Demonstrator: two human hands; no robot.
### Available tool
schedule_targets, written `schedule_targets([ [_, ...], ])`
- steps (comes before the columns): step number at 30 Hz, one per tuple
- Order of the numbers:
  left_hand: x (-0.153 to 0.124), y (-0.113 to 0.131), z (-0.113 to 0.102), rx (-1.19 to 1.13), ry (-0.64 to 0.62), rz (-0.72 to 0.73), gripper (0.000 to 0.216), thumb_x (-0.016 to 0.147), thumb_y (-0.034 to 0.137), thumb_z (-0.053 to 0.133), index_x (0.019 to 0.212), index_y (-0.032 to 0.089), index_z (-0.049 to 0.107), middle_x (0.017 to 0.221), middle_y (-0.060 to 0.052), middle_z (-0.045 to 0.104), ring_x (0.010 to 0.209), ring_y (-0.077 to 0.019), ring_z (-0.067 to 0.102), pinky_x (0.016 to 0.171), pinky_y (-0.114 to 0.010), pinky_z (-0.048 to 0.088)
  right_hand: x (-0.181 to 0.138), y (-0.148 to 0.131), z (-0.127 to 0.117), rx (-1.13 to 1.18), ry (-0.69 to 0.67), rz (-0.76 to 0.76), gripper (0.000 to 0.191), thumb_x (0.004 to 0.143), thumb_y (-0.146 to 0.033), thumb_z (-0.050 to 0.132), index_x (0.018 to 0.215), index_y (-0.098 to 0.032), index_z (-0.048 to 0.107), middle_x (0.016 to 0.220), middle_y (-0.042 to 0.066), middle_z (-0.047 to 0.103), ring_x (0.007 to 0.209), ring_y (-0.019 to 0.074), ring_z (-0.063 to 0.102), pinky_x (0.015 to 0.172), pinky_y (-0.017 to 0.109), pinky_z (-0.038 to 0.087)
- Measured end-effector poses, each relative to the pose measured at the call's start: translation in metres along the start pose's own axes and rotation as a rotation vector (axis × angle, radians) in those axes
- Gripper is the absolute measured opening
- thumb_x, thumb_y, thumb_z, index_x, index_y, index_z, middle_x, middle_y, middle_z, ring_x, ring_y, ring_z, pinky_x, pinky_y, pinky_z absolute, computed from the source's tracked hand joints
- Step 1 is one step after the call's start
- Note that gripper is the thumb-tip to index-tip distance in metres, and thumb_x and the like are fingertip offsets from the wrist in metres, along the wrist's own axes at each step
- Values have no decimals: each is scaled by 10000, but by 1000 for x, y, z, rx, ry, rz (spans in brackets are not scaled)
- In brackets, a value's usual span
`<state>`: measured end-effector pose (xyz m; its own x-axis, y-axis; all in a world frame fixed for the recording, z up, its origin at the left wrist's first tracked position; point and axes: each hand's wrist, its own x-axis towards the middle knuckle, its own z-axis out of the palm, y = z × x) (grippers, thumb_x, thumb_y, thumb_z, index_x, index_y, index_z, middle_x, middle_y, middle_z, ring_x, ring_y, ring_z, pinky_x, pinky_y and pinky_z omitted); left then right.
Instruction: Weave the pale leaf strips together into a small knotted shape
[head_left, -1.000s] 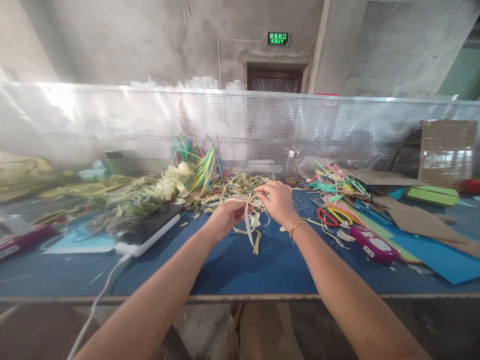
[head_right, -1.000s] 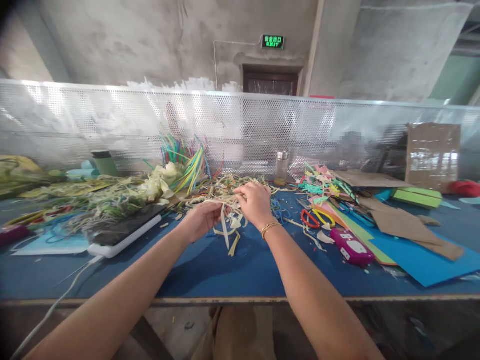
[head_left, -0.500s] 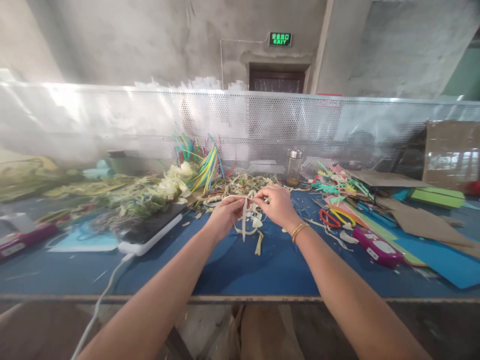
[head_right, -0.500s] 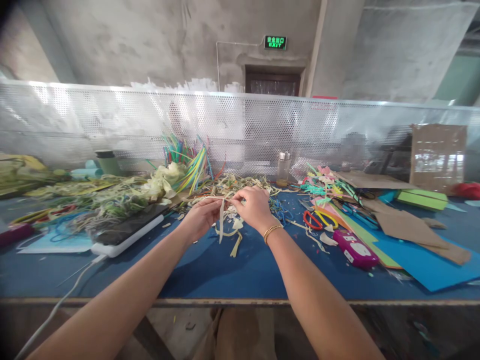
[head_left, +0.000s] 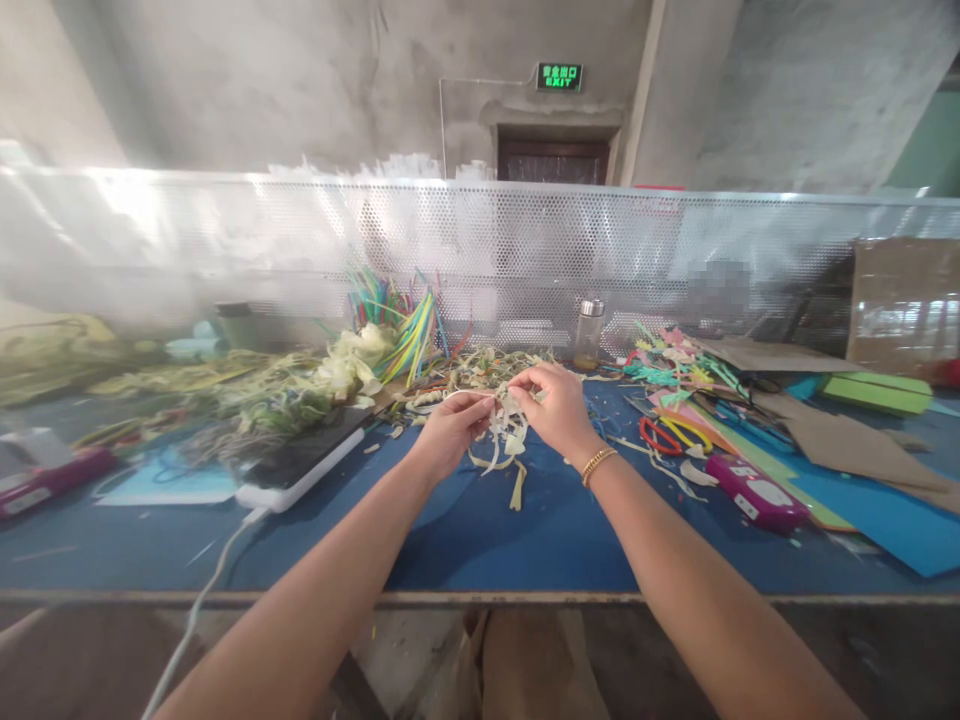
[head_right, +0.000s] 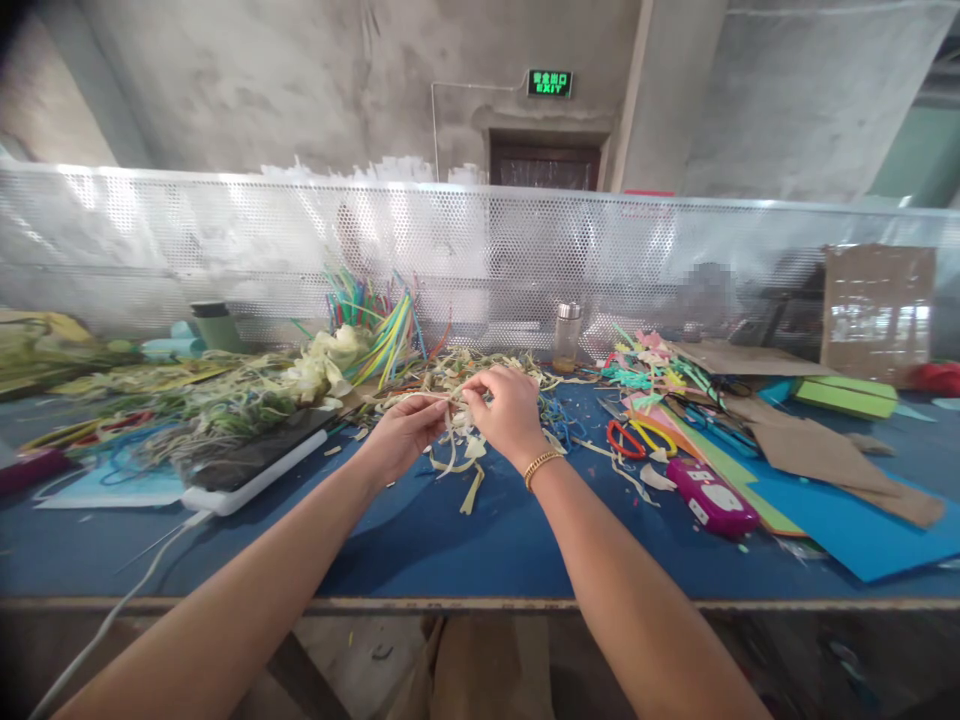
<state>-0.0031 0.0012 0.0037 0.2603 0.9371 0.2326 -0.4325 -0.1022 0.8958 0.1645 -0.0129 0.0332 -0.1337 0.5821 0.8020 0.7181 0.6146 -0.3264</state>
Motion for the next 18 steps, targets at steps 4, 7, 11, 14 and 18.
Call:
schedule_targets([
  [4,0,0,0,-25,12,2,220,602,236,799,779,155,696,752,1,641,641,-54,543,635,-177,428,0,-1,0,-6,-6,1,99,797,-285,585,732,-221,623,742,4,623,768,170,553,787,332,358],
  [7,0,0,1,-37,14,6,222,592,225,803,777,163,698,756,6,638,651,-57,548,649,-185,431,-1,-1,0,-8,-7,-8,109,801,-282,577,724,-220,622,738,7,621,769,172,552,782,333,360],
  [11,0,1,2,-27,12,-4,227,575,226,811,762,163,700,731,8,632,626,-59,539,624,-191,424,-1,0,0,11,7,-4,96,813,-265,563,759,-227,631,771,12,631,788,173,559,783,337,363],
  [14,-1,1,2,-17,5,-15,226,564,225,817,745,159,699,690,12,614,607,-59,525,602,-191,419,0,1,-1,30,14,-6,91,817,-259,560,775,-231,636,795,13,638,803,173,563,785,338,368],
  [18,-2,0,1,-15,-16,-16,185,590,217,803,728,153,696,694,14,607,616,-54,526,613,-187,423,0,1,-1,35,14,-1,93,820,-263,560,780,-229,637,798,14,641,816,176,564,785,338,374],
])
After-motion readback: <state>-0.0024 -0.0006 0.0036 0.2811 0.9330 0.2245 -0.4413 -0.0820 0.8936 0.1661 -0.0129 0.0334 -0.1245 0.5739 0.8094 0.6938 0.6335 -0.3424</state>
